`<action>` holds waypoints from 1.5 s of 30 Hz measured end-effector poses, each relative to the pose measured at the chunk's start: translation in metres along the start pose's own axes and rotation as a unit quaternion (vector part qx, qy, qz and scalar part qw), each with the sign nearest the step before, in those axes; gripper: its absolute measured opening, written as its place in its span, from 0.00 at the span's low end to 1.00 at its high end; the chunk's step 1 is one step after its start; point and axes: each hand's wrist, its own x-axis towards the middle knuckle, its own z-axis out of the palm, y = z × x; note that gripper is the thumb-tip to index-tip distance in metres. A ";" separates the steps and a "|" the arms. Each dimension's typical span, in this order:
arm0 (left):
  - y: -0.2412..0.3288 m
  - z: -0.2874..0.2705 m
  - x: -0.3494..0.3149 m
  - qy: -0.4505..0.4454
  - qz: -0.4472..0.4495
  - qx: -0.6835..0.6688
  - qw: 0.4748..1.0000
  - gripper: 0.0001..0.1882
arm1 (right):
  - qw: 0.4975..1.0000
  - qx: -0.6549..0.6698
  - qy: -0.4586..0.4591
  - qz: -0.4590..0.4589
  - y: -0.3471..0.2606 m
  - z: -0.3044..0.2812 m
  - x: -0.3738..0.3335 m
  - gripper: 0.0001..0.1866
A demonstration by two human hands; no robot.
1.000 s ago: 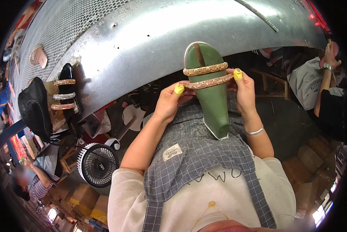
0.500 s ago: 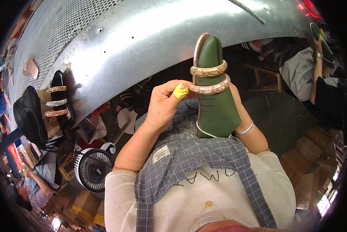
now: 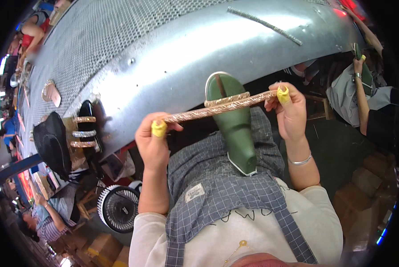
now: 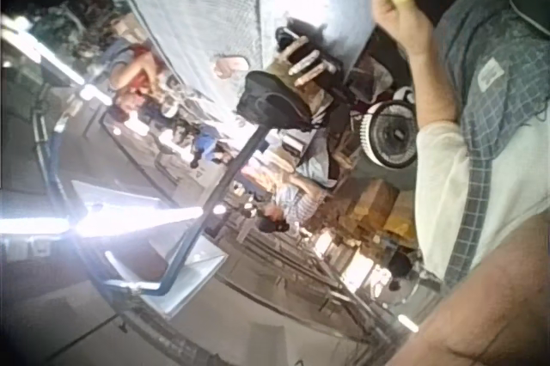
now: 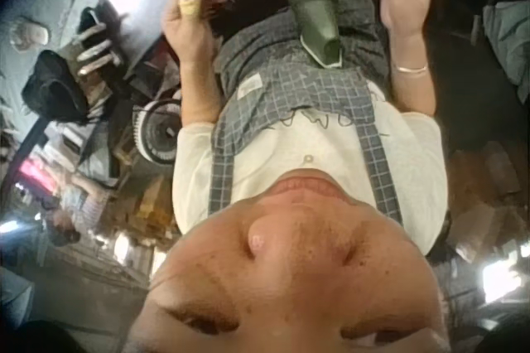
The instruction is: The person assembles sandals by wrapping decorative straps around shoe lasts and pressing them onto sandal soles by hand, then handles a black mesh pouch.
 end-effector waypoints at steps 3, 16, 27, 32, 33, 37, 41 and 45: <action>0.005 -0.003 0.042 0.053 0.072 0.005 0.996 0.12 | 0.961 -0.242 0.023 -0.135 -0.025 0.004 0.048 0.10; -0.021 -0.004 0.078 0.196 0.172 0.529 0.808 0.05 | 0.658 -0.683 0.200 -0.245 0.006 -0.078 0.134 0.03; 0.009 -0.029 0.042 0.242 0.268 0.420 0.832 0.16 | 0.902 -0.356 0.102 -0.221 0.007 -0.060 0.093 0.04; 0.132 -0.100 -0.004 0.384 0.324 0.598 0.624 0.15 | 0.952 -0.268 0.045 -0.143 -0.012 -0.069 0.020 0.04; 0.145 -0.126 -0.013 0.410 0.275 0.654 0.573 0.15 | 0.959 -0.260 0.030 -0.110 -0.010 -0.063 0.016 0.03; 0.161 -0.167 -0.032 0.420 0.180 0.728 0.511 0.16 | 0.971 -0.227 -0.010 -0.080 -0.018 -0.021 0.001 0.04; 0.116 -0.115 -0.025 0.163 0.227 0.549 0.788 0.16 | 0.993 -0.087 -0.075 -0.011 -0.008 0.024 -0.009 0.08; 0.065 -0.043 -0.024 -0.167 -0.079 0.139 0.973 0.28 | 0.974 -0.081 -0.201 0.071 -0.009 0.073 -0.032 0.09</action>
